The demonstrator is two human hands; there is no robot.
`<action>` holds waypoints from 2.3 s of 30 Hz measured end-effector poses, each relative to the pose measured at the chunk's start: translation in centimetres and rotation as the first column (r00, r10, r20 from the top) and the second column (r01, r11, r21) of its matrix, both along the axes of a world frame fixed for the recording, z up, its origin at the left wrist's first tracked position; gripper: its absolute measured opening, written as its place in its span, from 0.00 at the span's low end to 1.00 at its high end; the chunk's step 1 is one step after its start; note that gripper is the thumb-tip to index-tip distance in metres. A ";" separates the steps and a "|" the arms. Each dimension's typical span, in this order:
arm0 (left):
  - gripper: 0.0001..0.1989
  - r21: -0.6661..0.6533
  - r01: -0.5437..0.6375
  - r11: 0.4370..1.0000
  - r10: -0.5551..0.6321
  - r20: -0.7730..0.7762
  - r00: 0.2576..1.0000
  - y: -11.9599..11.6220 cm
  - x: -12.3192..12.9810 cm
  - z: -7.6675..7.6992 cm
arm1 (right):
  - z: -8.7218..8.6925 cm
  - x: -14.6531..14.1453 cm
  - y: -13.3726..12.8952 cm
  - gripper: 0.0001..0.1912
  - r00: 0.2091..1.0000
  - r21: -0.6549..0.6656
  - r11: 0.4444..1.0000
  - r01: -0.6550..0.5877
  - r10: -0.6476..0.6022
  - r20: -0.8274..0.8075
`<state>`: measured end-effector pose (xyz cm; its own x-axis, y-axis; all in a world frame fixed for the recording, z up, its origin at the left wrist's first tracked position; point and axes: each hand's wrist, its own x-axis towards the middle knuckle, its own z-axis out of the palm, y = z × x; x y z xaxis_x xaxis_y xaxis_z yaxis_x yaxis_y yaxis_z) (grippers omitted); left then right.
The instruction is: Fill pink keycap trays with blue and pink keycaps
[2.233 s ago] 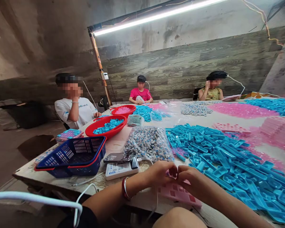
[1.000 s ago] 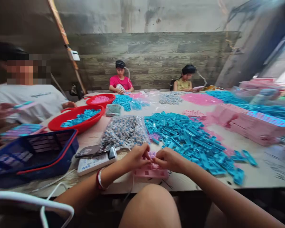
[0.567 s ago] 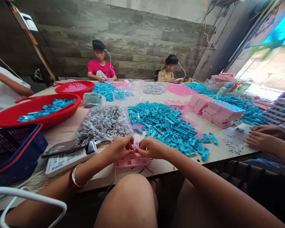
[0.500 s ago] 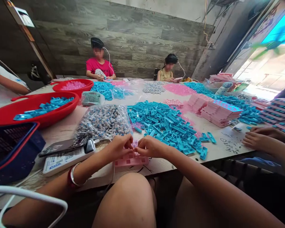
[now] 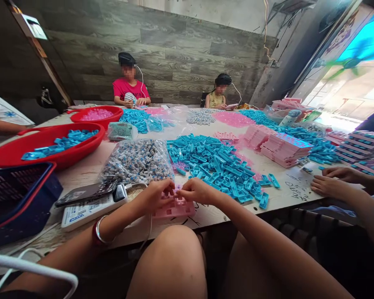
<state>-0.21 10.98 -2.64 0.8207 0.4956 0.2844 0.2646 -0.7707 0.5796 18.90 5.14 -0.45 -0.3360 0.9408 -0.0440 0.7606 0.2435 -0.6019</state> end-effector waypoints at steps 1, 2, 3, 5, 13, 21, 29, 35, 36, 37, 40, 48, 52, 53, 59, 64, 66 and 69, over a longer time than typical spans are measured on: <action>0.10 0.060 0.004 0.998 -0.005 0.006 1.000 0.0 -0.1 0.0 | 0.0 0.1 0.0 0.23 0.999 0.005 1.000 0.009 -0.009 -0.031; 0.13 0.120 0.008 0.993 -0.009 0.015 1.000 0.0 -0.2 0.0 | 0.0 0.2 0.0 0.22 0.999 0.040 0.999 0.016 -0.014 -0.047; 0.16 0.171 0.010 0.985 -0.014 0.018 1.000 0.1 -0.2 0.0 | -0.1 0.4 0.0 0.20 0.998 0.098 0.995 0.029 -0.024 -0.051; 0.22 0.214 0.019 0.977 -0.017 -0.011 1.000 0.4 -0.3 -0.2 | -0.3 0.6 0.0 0.12 0.997 0.237 0.969 0.073 -0.066 -0.036; 0.31 0.198 -0.013 0.980 0.012 0.008 1.000 0.5 -0.3 -0.4 | -1.1 0.4 0.1 0.30 0.983 0.406 0.912 0.065 -0.129 0.134; 0.24 0.433 0.158 0.887 -0.205 0.062 0.977 -1.4 -0.5 0.9 | 1.1 -0.1 -0.8 0.22 0.994 -0.101 0.992 0.076 -0.067 0.085; 0.37 0.442 0.097 0.892 -0.126 0.036 0.991 -1.3 -0.1 0.1 | 0.4 -0.3 0.5 0.12 0.997 -0.345 0.936 0.073 -0.076 0.006; 0.40 0.347 0.013 0.938 -0.011 -0.007 1.000 -1.6 0.2 -0.3 | 0.1 0.1 0.9 0.10 0.994 -0.367 0.930 -0.012 -0.029 -0.105; 0.41 0.335 0.004 0.942 0.001 -0.014 1.000 -1.7 0.2 -0.3 | 0.0 0.1 0.9 0.11 0.991 -0.357 0.933 -0.043 -0.005 -0.134; 0.41 0.331 -0.001 0.944 0.009 -0.021 1.000 -1.7 0.2 -0.3 | -0.1 0.2 0.9 0.12 0.987 -0.343 0.937 -0.069 0.015 -0.158; 0.41 0.339 0.004 0.941 0.011 -0.043 0.999 -1.8 0.1 -0.1 | -0.1 0.3 0.7 0.15 0.980 -0.287 0.952 -0.107 0.053 -0.191; 0.34 0.322 0.013 0.947 -0.010 -0.012 1.000 -1.3 0.0 -0.3 | 0.0 1.2 1.1 0.15 0.982 -0.028 0.996 -0.090 0.084 -0.168; 0.29 0.226 0.027 0.974 -0.019 -0.038 0.999 -0.3 0.1 -1.1 | -1.5 3.0 3.7 0.16 0.989 0.390 0.909 0.147 -0.140 -0.047; 0.28 0.218 0.023 0.976 -0.012 -0.052 0.999 -0.1 0.1 -1.1 | -2.0 3.4 4.4 0.18 0.985 0.445 0.884 0.142 -0.173 0.029; 0.11 0.342 -0.110 0.933 0.080 0.101 0.992 1.9 -0.6 0.1 | -3.8 4.1 6.1 0.24 0.940 0.459 0.888 -0.040 -0.122 0.318; 0.14 0.358 -0.433 0.827 0.433 0.084 0.897 5.8 -2.5 0.1 | -3.6 3.9 6.0 0.23 0.933 0.479 0.876 -0.054 -0.126 0.337; 0.15 0.358 -0.442 0.823 0.464 0.026 0.885 6.7 -2.9 -0.4 | -3.6 3.9 6.0 0.25 0.928 0.478 0.875 -0.073 -0.117 0.355; 0.12 0.353 -0.413 0.840 0.440 0.003 0.898 7.1 -3.1 -0.8 | -3.6 3.7 6.0 0.22 0.915 0.480 0.875 -0.067 -0.138 0.378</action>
